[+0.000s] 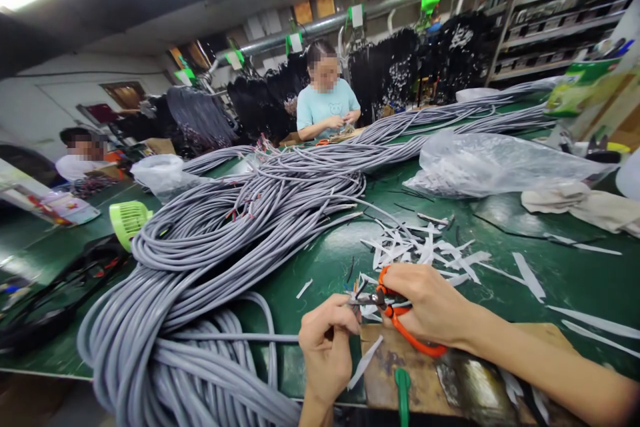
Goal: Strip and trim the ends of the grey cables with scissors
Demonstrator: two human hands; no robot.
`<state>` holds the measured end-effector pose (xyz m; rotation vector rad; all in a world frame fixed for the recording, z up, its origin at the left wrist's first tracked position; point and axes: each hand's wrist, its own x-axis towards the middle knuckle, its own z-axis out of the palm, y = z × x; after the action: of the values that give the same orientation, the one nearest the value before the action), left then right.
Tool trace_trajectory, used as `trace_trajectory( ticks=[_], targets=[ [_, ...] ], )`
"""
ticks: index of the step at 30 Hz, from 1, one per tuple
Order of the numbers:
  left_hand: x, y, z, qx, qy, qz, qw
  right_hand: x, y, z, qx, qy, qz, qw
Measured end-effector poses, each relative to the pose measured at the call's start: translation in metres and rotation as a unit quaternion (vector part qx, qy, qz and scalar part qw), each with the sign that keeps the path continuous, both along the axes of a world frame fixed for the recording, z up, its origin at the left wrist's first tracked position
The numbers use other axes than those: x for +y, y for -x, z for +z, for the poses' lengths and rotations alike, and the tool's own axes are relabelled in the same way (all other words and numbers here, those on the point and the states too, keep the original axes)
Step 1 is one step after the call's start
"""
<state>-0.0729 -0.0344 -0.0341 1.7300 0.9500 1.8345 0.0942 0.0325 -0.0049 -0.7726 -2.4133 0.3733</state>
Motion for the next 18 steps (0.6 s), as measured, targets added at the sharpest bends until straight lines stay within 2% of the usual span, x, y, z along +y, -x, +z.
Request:
trace_trajectory(
  ticks=[5, 13, 16, 18],
  targets=[
    [-0.001, 0.001, 0.001, 0.002, 0.017, -0.015, 1.0, 0.0, -0.001, 0.001, 0.009, -0.075, -0.006, 0.997],
    [-0.002, -0.001, 0.003, -0.02, 0.018, -0.01, 1.0, 0.001, -0.003, -0.001, 0.028, -0.117, 0.014, 0.993],
    [-0.005, -0.006, 0.005, -0.083, 0.077, 0.036, 0.993, 0.002, -0.005, -0.002, 0.053, -0.106, 0.007, 0.993],
    [-0.006, -0.009, 0.006, -0.127, 0.123, 0.063, 0.982, 0.005, -0.007, 0.0, 0.07, -0.084, -0.037, 0.993]
  ],
)
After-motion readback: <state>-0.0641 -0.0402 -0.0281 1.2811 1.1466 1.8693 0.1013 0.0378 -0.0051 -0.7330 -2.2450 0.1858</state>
